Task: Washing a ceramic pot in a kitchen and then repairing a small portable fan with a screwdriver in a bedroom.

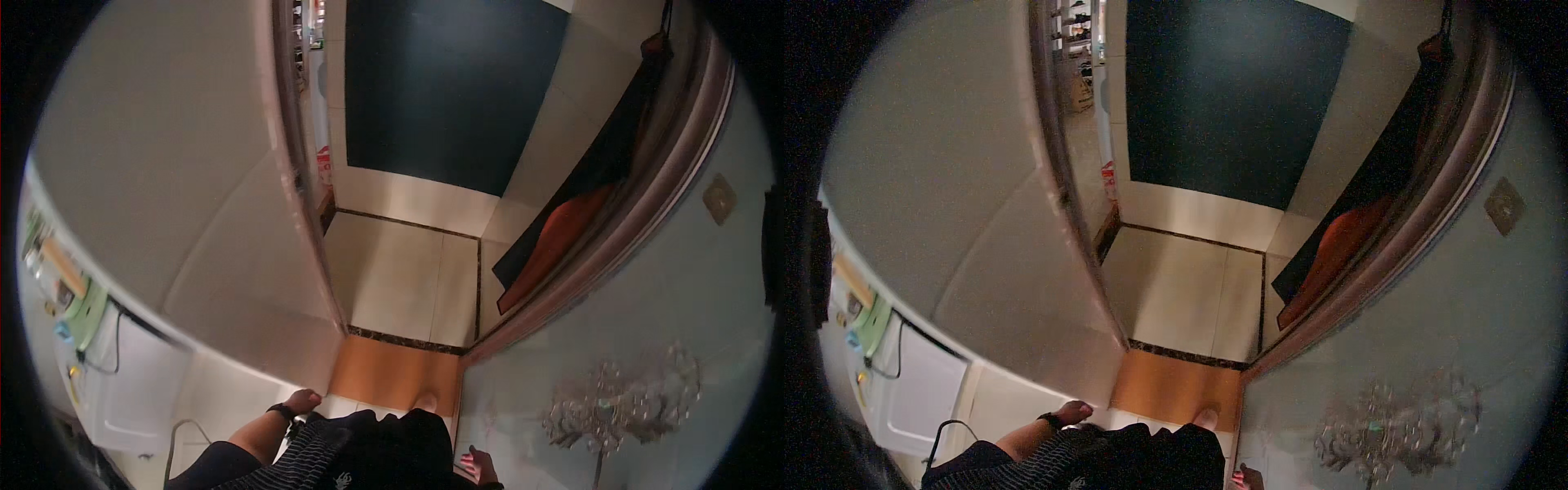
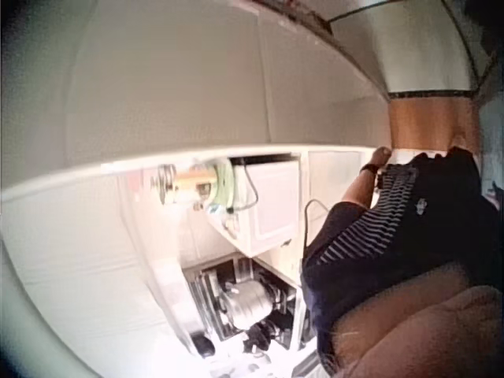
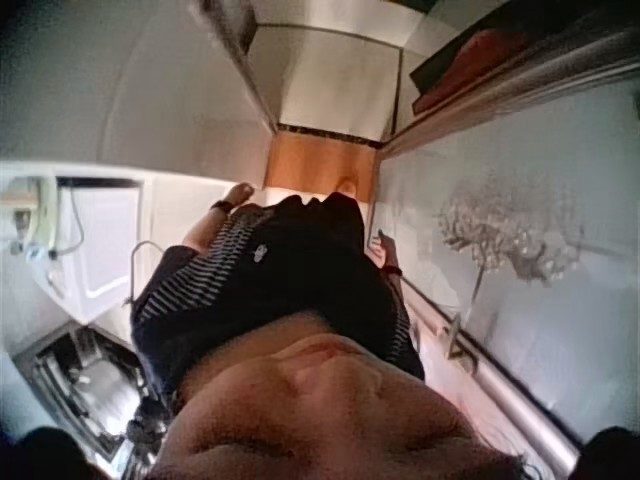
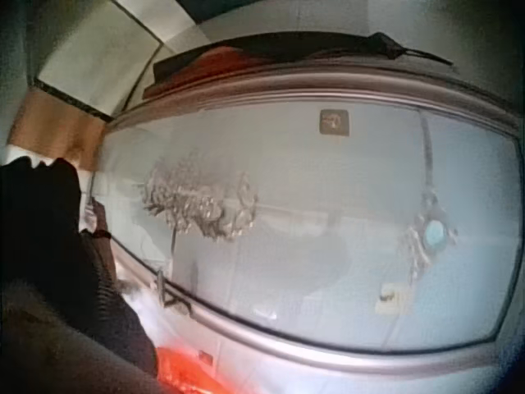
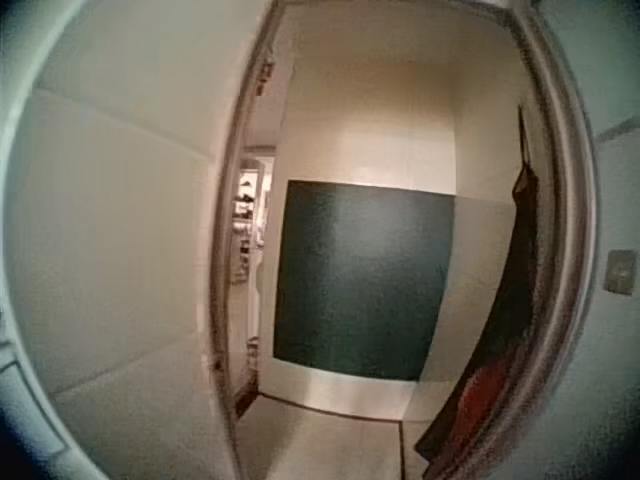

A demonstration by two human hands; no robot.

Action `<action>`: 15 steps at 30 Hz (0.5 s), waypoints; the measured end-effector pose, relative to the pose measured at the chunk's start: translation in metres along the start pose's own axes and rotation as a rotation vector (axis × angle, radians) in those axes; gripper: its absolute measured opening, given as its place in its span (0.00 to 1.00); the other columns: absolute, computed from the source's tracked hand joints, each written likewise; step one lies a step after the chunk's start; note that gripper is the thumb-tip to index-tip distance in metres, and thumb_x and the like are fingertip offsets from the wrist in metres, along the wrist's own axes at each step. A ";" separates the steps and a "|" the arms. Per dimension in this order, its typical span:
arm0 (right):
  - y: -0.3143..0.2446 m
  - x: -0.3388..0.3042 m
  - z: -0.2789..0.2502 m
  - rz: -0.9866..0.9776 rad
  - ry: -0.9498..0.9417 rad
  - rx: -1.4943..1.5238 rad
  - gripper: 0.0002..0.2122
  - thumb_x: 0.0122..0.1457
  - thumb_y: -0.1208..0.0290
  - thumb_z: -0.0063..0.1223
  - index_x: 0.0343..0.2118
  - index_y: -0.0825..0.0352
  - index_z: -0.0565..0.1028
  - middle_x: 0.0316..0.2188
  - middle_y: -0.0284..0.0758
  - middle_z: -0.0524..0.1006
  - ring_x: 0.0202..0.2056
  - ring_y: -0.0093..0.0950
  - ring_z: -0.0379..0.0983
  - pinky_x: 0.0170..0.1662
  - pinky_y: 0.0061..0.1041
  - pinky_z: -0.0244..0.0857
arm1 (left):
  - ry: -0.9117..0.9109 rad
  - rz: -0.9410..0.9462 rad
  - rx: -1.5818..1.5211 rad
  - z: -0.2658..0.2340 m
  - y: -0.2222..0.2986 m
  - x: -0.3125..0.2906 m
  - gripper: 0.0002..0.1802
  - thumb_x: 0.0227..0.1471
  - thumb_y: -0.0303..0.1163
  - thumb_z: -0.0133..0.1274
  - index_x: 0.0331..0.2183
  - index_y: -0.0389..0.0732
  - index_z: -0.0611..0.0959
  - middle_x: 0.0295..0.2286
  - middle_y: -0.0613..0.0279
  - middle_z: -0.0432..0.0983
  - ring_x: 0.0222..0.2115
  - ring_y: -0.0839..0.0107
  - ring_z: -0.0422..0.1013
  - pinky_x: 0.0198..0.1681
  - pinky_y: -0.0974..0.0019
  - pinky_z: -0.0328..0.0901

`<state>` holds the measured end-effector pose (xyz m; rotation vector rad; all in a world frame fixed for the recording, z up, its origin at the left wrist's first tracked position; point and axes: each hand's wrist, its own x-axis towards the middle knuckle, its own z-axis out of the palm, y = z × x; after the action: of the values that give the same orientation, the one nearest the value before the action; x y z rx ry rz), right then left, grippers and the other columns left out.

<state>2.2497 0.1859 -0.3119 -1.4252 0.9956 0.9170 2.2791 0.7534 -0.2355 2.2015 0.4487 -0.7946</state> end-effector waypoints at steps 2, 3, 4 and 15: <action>-0.070 0.008 0.029 -0.238 -0.099 -0.222 0.15 0.56 0.58 0.48 0.40 0.63 0.71 0.33 0.33 0.75 0.37 0.30 0.72 0.40 0.30 0.63 | 0.157 0.402 0.285 0.001 -0.008 0.065 0.16 0.48 0.41 0.47 0.33 0.41 0.81 0.34 0.55 0.76 0.37 0.61 0.72 0.39 0.62 0.67; -0.094 0.041 0.024 -0.193 -0.140 -0.243 0.16 0.55 0.58 0.49 0.40 0.64 0.71 0.36 0.33 0.75 0.36 0.29 0.73 0.37 0.31 0.65 | 0.283 0.846 0.587 0.001 0.002 0.103 0.12 0.48 0.35 0.47 0.33 0.42 0.80 0.34 0.58 0.76 0.37 0.63 0.72 0.38 0.64 0.68; -0.125 0.072 0.022 -0.198 -0.134 -0.239 0.16 0.55 0.58 0.49 0.40 0.64 0.71 0.36 0.33 0.75 0.36 0.29 0.73 0.37 0.31 0.65 | 0.285 0.854 0.587 -0.001 0.028 0.125 0.12 0.48 0.35 0.47 0.33 0.42 0.80 0.34 0.58 0.76 0.37 0.63 0.72 0.38 0.64 0.68; -0.537 0.206 0.160 -0.690 -0.437 -0.639 0.13 0.50 0.63 0.52 0.32 0.68 0.72 0.23 0.33 0.74 0.24 0.26 0.73 0.25 0.23 0.66 | 0.265 -0.148 -0.616 -0.035 0.075 0.152 0.10 0.47 0.37 0.47 0.24 0.44 0.80 0.18 0.59 0.74 0.27 0.66 0.73 0.27 0.62 0.66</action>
<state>2.8248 0.3455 -0.3337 -1.8060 -0.1618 0.9829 2.4461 0.7401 -0.2776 1.7036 0.8682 -0.3636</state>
